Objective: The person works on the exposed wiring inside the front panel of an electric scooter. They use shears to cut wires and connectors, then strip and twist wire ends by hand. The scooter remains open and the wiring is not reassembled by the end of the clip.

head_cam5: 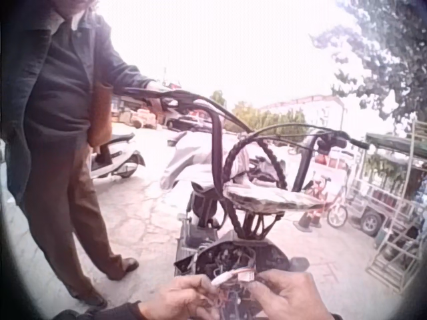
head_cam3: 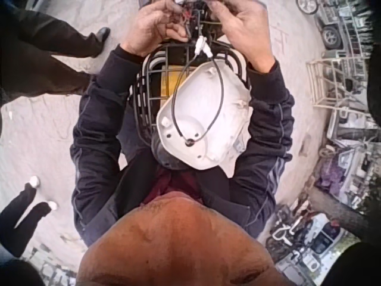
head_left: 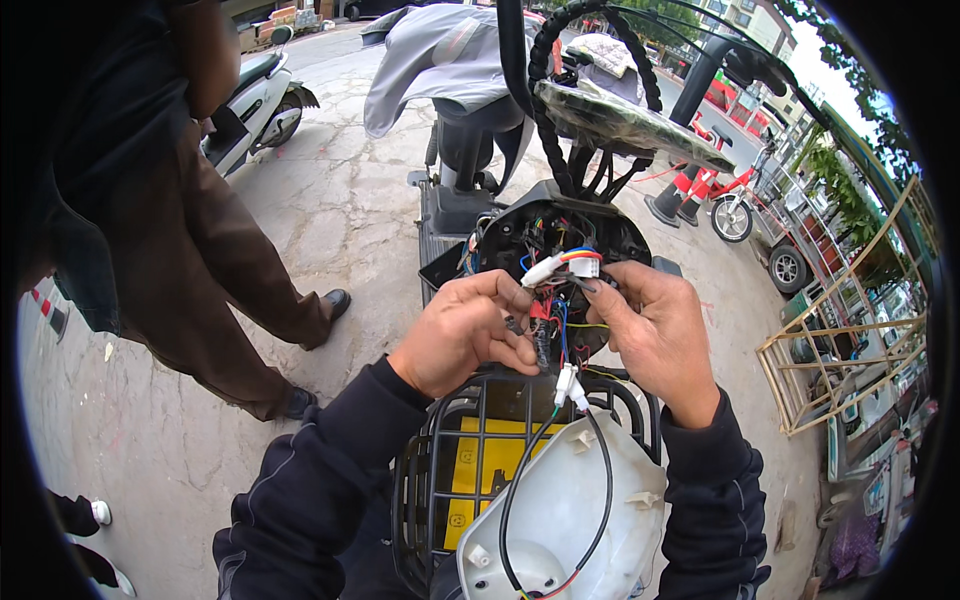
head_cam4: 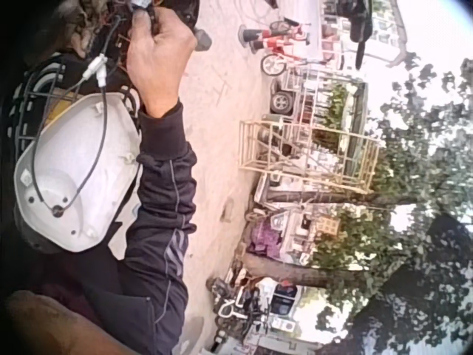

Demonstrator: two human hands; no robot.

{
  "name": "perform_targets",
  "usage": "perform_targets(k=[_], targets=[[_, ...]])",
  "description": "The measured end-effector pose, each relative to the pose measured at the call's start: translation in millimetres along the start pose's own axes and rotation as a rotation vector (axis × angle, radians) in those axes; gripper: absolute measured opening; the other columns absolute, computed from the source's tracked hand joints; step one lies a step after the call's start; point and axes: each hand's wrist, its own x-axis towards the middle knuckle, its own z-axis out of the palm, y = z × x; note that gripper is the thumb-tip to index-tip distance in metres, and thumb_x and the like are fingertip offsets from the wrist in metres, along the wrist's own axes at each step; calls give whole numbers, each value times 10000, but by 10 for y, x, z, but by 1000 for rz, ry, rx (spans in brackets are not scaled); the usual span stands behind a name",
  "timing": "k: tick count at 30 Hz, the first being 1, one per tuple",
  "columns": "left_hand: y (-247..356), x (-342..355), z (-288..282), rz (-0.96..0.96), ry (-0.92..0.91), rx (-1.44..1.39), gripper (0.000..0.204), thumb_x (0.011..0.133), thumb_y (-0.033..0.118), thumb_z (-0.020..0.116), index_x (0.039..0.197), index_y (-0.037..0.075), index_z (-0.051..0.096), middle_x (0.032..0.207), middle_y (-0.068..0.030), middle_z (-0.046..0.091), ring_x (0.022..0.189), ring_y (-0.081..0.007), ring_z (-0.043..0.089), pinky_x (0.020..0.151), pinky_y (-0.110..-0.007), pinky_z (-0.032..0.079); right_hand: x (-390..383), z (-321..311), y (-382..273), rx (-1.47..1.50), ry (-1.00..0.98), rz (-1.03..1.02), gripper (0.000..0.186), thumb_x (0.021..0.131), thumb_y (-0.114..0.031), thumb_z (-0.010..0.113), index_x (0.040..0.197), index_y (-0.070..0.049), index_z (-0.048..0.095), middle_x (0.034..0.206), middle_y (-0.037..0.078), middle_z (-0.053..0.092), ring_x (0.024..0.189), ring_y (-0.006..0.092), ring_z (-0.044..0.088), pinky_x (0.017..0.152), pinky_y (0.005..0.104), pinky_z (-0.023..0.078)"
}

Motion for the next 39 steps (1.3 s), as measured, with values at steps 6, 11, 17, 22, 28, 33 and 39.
perform_targets(k=[6, 11, 17, 22, 28, 33, 39], targets=[[-198, -9, 28, 246, -47, 214, 227, 899, -53, 691, 1071, 41, 577, 1063, -16, 592, 1010, -102, 607, 957, -291, 517, -104, -67, 23, -126, -17, 82, 241, 1006, -165, 687, 1037, 71, 727, 723, 41, 697, 567, 60, 560, 515, 237, 426], [-152, -14, -60, 406, -42, 430, 253, 896, -40, 721, 1105, 42, 604, 1108, -17, 571, 1059, -99, 572, 952, -291, 489, -278, -157, -535, -659, 53, -335, 412, 789, -82, 819, 1175, 5, 702, 1112, 159, 696, 826, 260, 690, 698, 354, 521], [-132, -26, 24, 582, 53, 675, 188, 826, -67, 725, 963, 4, 618, 979, -45, 581, 875, -142, 587, 815, -299, 514, 195, 127, -768, -851, -296, -839, 412, 735, 16, 668, 1138, -65, 689, 1195, 99, 679, 1244, 333, 598, 1086, 451, 436], [-129, -144, 43, 614, 215, 793, 155, 804, -41, 778, 816, 19, 636, 945, -88, 661, 887, -192, 664, 817, -315, 532, 354, 85, -601, -843, -372, -893, 138, 773, -59, 698, 903, -73, 654, 966, 73, 668, 1119, 318, 638, 1034, 438, 468], [-226, -220, 135, 945, 357, 1043, 180, 776, -79, 782, 826, 10, 634, 949, -110, 646, 871, -266, 646, 764, -340, 511, 225, -42, -264, -667, -188, -924, 191, 715, 30, 756, 849, -70, 663, 916, 59, 662, 948, 297, 645, 849, 414, 518], [-182, -233, 130, 1183, 364, 1291, 227, 691, -95, 789, 832, 13, 649, 965, -96, 647, 902, -294, 644, 799, -383, 517, 101, 55, 80, -519, -99, -868, 222, 705, 50, 783, 882, -62, 710, 973, 59, 709, 968, 297, 649, 845, 395, 522], [-123, -271, 100, 1292, 245, 1518, 281, 596, -2, 731, 872, -38, 689, 1004, -105, 643, 954, -285, 639, 825, -417, 546, 138, -47, -232, -426, -229, -751, 144, 751, -46, 825, 868, -58, 742, 1026, 83, 720, 955, 287, 654, 853, 404, 505]])
